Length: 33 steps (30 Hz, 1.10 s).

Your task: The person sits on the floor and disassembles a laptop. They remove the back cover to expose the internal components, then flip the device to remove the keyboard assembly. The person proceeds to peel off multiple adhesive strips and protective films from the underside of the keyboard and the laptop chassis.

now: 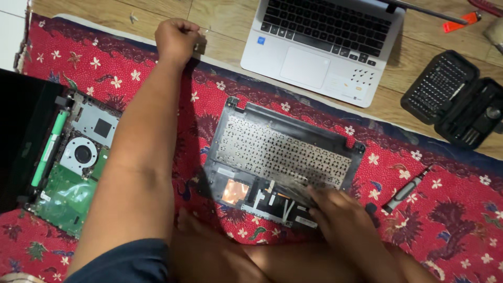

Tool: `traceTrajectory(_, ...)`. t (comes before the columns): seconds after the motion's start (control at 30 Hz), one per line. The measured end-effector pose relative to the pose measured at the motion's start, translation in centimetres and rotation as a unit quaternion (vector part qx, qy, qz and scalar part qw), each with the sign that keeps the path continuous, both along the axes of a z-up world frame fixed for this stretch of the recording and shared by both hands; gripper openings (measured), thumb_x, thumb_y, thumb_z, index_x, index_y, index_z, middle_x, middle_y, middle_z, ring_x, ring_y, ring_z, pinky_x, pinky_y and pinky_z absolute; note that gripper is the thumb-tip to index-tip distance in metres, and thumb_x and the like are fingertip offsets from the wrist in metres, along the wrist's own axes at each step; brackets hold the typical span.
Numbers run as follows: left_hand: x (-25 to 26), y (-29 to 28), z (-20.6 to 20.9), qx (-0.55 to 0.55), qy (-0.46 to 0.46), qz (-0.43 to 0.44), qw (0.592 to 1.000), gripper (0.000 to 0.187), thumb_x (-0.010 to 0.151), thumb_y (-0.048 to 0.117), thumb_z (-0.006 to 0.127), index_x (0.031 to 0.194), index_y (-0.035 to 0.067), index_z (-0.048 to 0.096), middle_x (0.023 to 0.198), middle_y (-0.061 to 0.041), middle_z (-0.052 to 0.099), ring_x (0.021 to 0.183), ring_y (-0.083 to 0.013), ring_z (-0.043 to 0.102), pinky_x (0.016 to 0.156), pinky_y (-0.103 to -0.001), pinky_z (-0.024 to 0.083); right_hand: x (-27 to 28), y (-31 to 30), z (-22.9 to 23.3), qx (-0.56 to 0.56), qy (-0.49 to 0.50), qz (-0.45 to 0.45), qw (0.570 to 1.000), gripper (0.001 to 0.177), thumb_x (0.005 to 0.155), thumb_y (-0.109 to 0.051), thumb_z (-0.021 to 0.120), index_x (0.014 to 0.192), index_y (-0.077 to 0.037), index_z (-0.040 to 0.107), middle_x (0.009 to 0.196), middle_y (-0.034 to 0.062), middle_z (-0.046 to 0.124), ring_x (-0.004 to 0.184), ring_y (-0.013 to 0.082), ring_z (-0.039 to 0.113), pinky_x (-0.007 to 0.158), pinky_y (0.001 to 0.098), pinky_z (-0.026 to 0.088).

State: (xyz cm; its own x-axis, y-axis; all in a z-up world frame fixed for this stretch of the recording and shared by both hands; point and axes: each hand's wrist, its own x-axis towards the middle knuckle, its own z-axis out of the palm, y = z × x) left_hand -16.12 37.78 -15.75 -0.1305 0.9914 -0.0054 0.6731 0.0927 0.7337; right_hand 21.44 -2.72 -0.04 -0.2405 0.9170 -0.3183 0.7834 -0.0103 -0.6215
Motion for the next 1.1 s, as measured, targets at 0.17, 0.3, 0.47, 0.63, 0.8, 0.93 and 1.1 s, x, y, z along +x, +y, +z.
traceTrajectory(0.17, -1.3, 1.0, -0.1, -0.003, -0.049, -0.048, 0.998, 0.019, 0.084, -0.002, 0.070, 0.098, 0.006, 0.081, 0.094, -0.005, 0.080, 0.082, -0.0101, 0.076, 0.075, -0.024, 0.062, -0.2, 0.1, 0.4, 0.002, 0.015, -0.002, 1.000, 0.048, 0.084, -0.022, 0.070, 0.131, -0.012, 0.064, 0.116, 0.0111, 0.070, 0.108, 0.0328, 0.066, 0.092, 0.0442, 0.051)
traceTrajectory(0.3, -1.8, 1.1, 0.4, 0.016, -0.050, -0.068, 0.996, 0.020, 0.087, -0.003, 0.070, 0.102, 0.006, 0.080, 0.097, -0.005, 0.081, 0.086, -0.0094, 0.075, 0.079, -0.023, 0.061, -0.2, 0.1, 0.7, 0.002, 0.010, -0.009, 1.000, 0.045, 0.085, -0.021, 0.071, 0.128, -0.011, 0.066, 0.116, 0.0120, 0.070, 0.108, 0.0331, 0.066, 0.092, 0.0441, 0.051)
traceTrajectory(0.47, 3.2, -5.1, 6.9, 0.055, -0.109, -0.100, 0.987, 0.009, 0.094, 0.005, 0.078, 0.102, 0.003, 0.075, 0.093, -0.005, 0.077, 0.083, -0.0088, 0.070, 0.078, -0.024, 0.057, 0.4, 0.0, 1.0, 0.111, 0.023, 0.009, 0.994, 0.030, 0.085, -0.016, 0.071, 0.115, -0.010, 0.073, 0.108, 0.0115, 0.073, 0.098, 0.0307, 0.069, 0.085, 0.0429, 0.055)
traceTrajectory(0.63, 10.7, -24.4, 17.9, -0.140, -0.226, -0.164, 0.950, 0.020, 0.102, 0.018, 0.069, 0.086, 0.006, 0.068, 0.084, 0.001, 0.068, 0.081, -0.0080, 0.059, 0.075, -0.025, 0.048, 0.5, -1.3, 1.6, 0.173, 0.019, 0.035, 0.984, 0.022, 0.083, -0.014, 0.073, 0.105, -0.013, 0.078, 0.091, 0.0088, 0.072, 0.082, 0.0309, 0.068, 0.066, 0.0450, 0.055)
traceTrajectory(0.8, 16.2, -42.7, 22.8, -0.433, -0.412, 0.135, 0.790, 0.013, 0.089, 0.023, 0.068, 0.096, 0.014, 0.061, 0.080, 0.005, 0.061, 0.075, -0.0071, 0.058, 0.061, -0.024, 0.043, 0.1, -3.2, 1.5, 0.162, 0.033, 0.088, 0.982, 0.035, 0.077, -0.013, 0.072, 0.111, -0.012, 0.079, 0.083, 0.0126, 0.067, 0.075, 0.0351, 0.063, 0.063, 0.0483, 0.050)
traceTrajectory(0.93, 18.3, -46.5, 19.0, -0.453, -0.460, 0.240, 0.725, 0.024, 0.090, 0.037, 0.069, 0.094, 0.017, 0.056, 0.081, 0.005, 0.062, 0.072, -0.0092, 0.059, 0.057, -0.026, 0.046, 0.6, -4.9, 1.6, 0.191, 0.041, 0.130, 0.972, 0.034, 0.078, -0.012, 0.068, 0.111, -0.005, 0.076, 0.087, 0.0128, 0.065, 0.080, 0.0348, 0.063, 0.070, 0.0483, 0.050)
traceTrajectory(1.1, 18.6, -44.8, 13.2, -0.325, -0.511, 0.251, 0.755, 0.031, 0.093, 0.039, 0.072, 0.094, 0.014, 0.054, 0.077, 0.001, 0.055, 0.060, -0.0100, 0.054, 0.047, -0.026, 0.040, 0.6, -4.8, 0.5, 0.132, -0.025, 0.091, 0.987, 0.021, 0.091, -0.017, 0.069, 0.109, -0.013, 0.080, 0.088, 0.0114, 0.066, 0.086, 0.0333, 0.063, 0.072, 0.0480, 0.050)
